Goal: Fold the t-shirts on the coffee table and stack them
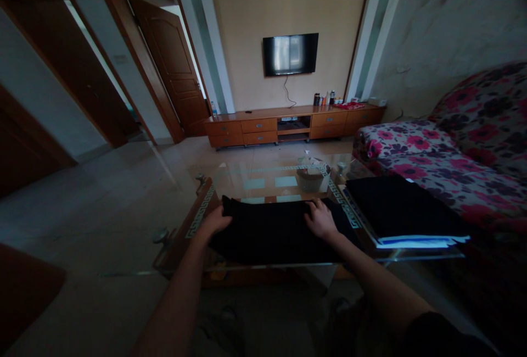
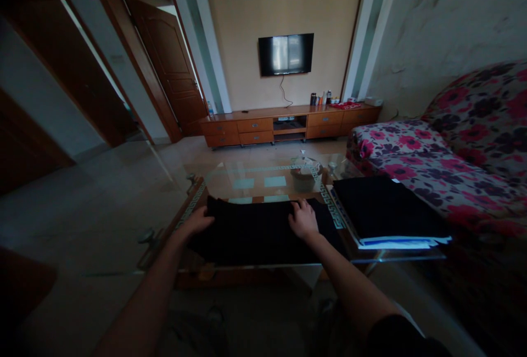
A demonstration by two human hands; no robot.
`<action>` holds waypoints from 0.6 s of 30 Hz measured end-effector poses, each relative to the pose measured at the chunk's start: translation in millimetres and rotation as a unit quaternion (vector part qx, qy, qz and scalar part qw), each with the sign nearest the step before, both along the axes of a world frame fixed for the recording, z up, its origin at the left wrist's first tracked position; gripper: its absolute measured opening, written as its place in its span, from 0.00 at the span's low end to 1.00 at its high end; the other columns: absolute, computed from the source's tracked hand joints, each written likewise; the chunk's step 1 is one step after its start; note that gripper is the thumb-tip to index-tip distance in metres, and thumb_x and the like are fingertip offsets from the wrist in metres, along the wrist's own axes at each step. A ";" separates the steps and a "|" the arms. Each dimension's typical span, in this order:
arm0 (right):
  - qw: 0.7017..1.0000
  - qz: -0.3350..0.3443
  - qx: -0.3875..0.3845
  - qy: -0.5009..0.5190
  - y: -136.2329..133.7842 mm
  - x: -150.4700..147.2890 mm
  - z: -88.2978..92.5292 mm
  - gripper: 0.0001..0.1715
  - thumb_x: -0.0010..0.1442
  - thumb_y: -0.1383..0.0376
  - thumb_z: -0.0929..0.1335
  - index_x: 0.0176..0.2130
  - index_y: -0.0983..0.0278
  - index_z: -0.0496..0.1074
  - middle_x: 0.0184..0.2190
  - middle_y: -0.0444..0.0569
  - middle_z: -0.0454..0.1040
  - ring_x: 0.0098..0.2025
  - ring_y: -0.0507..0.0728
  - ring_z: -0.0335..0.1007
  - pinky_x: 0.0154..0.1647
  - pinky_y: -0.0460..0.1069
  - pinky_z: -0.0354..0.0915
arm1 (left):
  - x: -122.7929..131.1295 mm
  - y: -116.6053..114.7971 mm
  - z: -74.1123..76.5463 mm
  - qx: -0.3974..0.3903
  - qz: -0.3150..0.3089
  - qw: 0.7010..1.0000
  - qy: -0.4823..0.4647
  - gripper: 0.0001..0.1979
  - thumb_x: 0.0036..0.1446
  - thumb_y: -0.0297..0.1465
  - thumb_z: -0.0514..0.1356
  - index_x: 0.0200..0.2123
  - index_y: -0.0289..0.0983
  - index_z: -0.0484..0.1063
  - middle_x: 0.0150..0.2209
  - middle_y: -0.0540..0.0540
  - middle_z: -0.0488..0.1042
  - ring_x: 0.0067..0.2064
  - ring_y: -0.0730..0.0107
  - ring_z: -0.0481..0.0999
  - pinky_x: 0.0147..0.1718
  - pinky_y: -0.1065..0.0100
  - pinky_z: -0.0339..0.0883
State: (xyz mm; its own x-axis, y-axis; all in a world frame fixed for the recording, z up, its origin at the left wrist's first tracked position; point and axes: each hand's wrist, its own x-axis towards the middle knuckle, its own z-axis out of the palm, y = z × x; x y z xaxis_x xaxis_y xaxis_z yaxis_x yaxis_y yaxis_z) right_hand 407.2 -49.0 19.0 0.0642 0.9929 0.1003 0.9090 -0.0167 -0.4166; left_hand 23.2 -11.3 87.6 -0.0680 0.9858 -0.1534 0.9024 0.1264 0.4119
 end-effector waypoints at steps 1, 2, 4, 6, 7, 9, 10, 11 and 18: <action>0.996 0.030 -0.002 0.078 1.7 -9.8 7.7 0.31 0.62 0.60 0.64 0.62 0.67 0.67 0.67 0.60 0.60 0.69 0.63 0.53 0.69 0.57 0.48 | 9.5 -0.4 6.9 0.016 -0.004 1.000 0.002 0.07 0.50 0.29 0.60 0.35 0.38 0.74 0.35 0.47 0.79 0.38 0.63 0.78 0.34 0.70 0.68; 0.985 0.056 -0.017 0.165 2.6 -19.8 15.8 0.29 0.62 0.59 0.65 0.60 0.65 0.69 0.64 0.59 0.65 0.66 0.62 0.60 0.68 0.56 0.53 | 20.9 -1.9 14.3 0.038 -0.010 0.999 0.002 0.07 0.51 0.30 0.60 0.35 0.39 0.72 0.36 0.47 0.78 0.38 0.64 0.78 0.35 0.70 0.67; 0.926 0.088 -0.096 0.353 1.7 -38.7 32.7 0.28 0.62 0.54 0.66 0.58 0.63 0.70 0.59 0.57 0.71 0.59 0.61 0.68 0.62 0.57 0.62 | 48.4 -9.2 29.8 0.103 -0.044 0.994 -0.006 0.06 0.52 0.29 0.60 0.35 0.39 0.70 0.34 0.48 0.77 0.38 0.65 0.76 0.37 0.69 0.67; 0.822 0.115 -0.200 0.520 -1.6 -53.3 47.8 0.32 0.63 0.44 0.64 0.59 0.59 0.67 0.57 0.53 0.73 0.54 0.60 0.73 0.54 0.58 0.69 | 78.7 -22.5 46.0 0.153 -0.100 0.981 -0.057 0.06 0.53 0.29 0.60 0.37 0.39 0.69 0.36 0.49 0.77 0.39 0.67 0.76 0.40 0.69 0.67; 0.768 0.129 -0.245 0.578 -3.4 -58.7 53.8 0.34 0.63 0.40 0.63 0.58 0.58 0.66 0.54 0.52 0.75 0.50 0.60 0.76 0.50 0.59 0.71 | 93.3 -31.0 53.9 0.160 -0.134 0.973 -0.097 0.06 0.55 0.31 0.60 0.38 0.39 0.69 0.38 0.48 0.77 0.40 0.67 0.76 0.40 0.69 0.68; 0.698 0.145 -0.303 0.632 -5.4 -66.1 61.5 0.36 0.61 0.37 0.62 0.54 0.60 0.68 0.45 0.50 0.78 0.40 0.59 0.78 0.40 0.56 0.74 | 119.2 -50.7 68.1 0.084 -0.200 0.957 -0.195 0.11 0.60 0.37 0.58 0.44 0.39 0.69 0.37 0.47 0.78 0.36 0.68 0.78 0.35 0.69 0.69; 0.693 0.143 -0.304 0.638 -5.3 -68.6 63.1 0.34 0.61 0.39 0.64 0.50 0.61 0.70 0.39 0.49 0.79 0.36 0.57 0.78 0.35 0.52 0.73 | 130.1 -61.4 73.3 0.028 -0.218 0.946 -0.239 0.13 0.62 0.39 0.56 0.46 0.39 0.68 0.35 0.47 0.78 0.31 0.68 0.78 0.30 0.69 0.69; 0.705 0.131 -0.286 0.636 -4.3 -70.8 63.5 0.29 0.59 0.42 0.68 0.46 0.63 0.72 0.34 0.48 0.78 0.32 0.56 0.76 0.30 0.49 0.72 | 139.8 -72.3 76.3 -0.026 -0.237 0.934 -0.265 0.13 0.63 0.39 0.54 0.45 0.38 0.68 0.32 0.47 0.78 0.29 0.68 0.78 0.28 0.70 0.68; 0.724 0.032 -0.216 0.654 8.2 -84.4 74.0 0.15 0.51 0.69 0.73 0.40 0.61 0.69 0.28 0.41 0.76 0.27 0.52 0.73 0.25 0.45 0.72 | 195.2 -125.1 10.9 -0.370 -0.373 0.799 -0.294 0.08 0.60 0.31 0.55 0.38 0.37 0.74 0.36 0.43 0.78 0.32 0.66 0.78 0.32 0.66 0.70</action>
State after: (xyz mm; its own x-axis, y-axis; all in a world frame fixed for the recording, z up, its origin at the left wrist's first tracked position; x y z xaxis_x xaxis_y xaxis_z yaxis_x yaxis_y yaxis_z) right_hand 322.8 -40.8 93.0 -0.2230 0.9189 -0.3256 -0.2545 -0.3773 -0.8904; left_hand 218.5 -136.4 98.4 0.7939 0.3437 -0.5017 0.5182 0.0495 0.8538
